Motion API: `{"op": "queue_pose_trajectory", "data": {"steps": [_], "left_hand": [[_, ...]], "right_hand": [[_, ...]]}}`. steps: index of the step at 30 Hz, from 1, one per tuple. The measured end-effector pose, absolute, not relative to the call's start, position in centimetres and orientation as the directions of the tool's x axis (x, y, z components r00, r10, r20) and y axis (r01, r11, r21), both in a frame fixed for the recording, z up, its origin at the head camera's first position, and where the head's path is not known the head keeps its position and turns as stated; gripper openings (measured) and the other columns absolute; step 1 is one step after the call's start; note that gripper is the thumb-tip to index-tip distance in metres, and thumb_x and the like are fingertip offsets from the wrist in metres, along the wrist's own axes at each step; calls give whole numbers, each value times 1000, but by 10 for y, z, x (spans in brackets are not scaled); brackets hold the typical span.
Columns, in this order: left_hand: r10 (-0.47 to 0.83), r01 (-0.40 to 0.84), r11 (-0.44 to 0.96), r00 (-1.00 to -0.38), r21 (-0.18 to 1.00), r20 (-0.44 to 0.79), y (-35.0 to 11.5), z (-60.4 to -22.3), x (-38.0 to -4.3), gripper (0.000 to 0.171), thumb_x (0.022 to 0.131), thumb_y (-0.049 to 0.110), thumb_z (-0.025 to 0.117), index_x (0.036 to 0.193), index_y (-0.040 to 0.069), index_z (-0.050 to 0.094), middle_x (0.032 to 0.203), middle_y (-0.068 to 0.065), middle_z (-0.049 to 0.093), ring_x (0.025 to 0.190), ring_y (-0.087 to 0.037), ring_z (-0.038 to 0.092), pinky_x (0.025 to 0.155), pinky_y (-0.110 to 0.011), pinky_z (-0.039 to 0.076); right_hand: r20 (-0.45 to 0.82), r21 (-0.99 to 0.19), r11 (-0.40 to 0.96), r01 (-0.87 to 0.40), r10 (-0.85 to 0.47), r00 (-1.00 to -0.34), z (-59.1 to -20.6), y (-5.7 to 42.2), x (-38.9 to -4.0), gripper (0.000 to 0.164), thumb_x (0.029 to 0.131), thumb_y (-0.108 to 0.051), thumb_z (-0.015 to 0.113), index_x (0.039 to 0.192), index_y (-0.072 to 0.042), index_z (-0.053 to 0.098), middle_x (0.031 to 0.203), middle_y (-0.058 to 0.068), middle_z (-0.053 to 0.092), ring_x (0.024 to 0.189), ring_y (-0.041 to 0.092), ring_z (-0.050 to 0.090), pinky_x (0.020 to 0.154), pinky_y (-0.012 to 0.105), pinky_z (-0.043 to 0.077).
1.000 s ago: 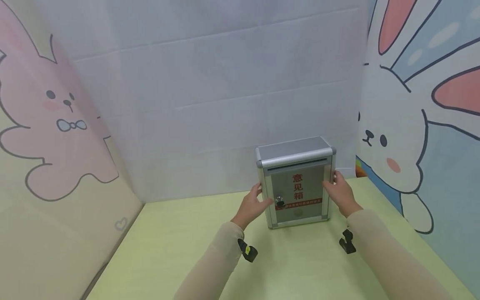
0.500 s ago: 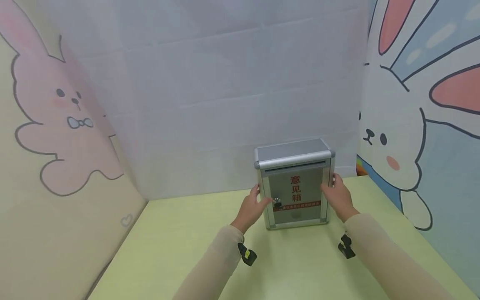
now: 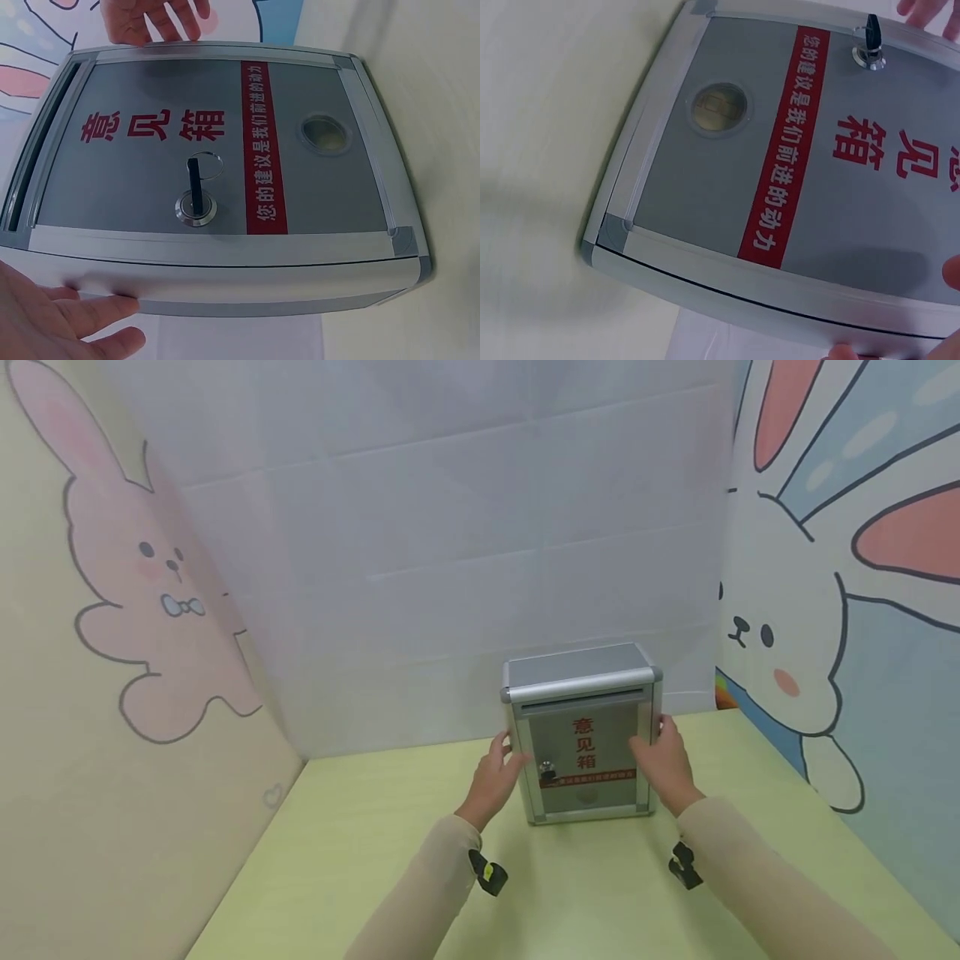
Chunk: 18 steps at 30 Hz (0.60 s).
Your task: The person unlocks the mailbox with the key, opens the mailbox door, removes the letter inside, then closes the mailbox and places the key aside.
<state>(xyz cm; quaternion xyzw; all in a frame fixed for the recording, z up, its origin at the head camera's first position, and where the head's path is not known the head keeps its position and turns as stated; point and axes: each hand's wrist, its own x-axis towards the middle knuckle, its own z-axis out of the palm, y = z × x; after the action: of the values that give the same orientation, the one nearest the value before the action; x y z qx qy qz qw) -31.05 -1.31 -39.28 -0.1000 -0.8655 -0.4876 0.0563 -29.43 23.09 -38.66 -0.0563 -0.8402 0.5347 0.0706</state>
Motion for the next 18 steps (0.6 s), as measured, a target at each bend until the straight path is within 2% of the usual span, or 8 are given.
{"op": "queue_pose_trajectory", "data": {"steps": [6, 10, 14, 18], "left_hand": [[114, 240, 478, -971, 845, 211, -21, -398, -305, 64, 90, 36, 55, 140, 0, 39, 132, -24, 53, 118, -44, 51, 97, -58, 39], [102, 238, 468, -971, 851, 215, -25, -401, -298, 62, 89, 36, 56, 139, 1, 42, 129, -24, 55, 117, -44, 52, 96, -58, 38], [85, 240, 458, -970, 856, 226, -29, -401, -292, 62, 88, 36, 56, 138, 2, 43, 128, -22, 57, 117, -46, 50, 96, -62, 36], [64, 230, 451, -972, 862, 226, -34, -399, -286, 61, 88, 37, 56, 138, 4, 44, 127, -20, 58, 119, -45, 49, 96, -63, 35]], "right_hand": [[77, -913, 408, 18, 215, -974, -394, 219, -289, 71, 94, -15, 40, 144, 16, -2, 145, 43, 10, 131, 57, 19, 104, 63, 24], [97, -904, 427, 26, 264, -960, -400, 213, -286, 71, 94, -14, 42, 144, 16, 2, 142, 43, 17, 127, 56, 27, 100, 63, 30], [144, -902, 432, 9, 322, -935, -406, 207, -283, 69, 92, -11, 45, 143, 16, 9, 133, 41, 25, 115, 51, 35, 91, 59, 37], [161, -914, 406, -4, 355, -921, -407, 203, -281, 66, 91, -10, 46, 141, 17, 12, 129, 39, 27, 108, 45, 37, 84, 54, 40]]}}
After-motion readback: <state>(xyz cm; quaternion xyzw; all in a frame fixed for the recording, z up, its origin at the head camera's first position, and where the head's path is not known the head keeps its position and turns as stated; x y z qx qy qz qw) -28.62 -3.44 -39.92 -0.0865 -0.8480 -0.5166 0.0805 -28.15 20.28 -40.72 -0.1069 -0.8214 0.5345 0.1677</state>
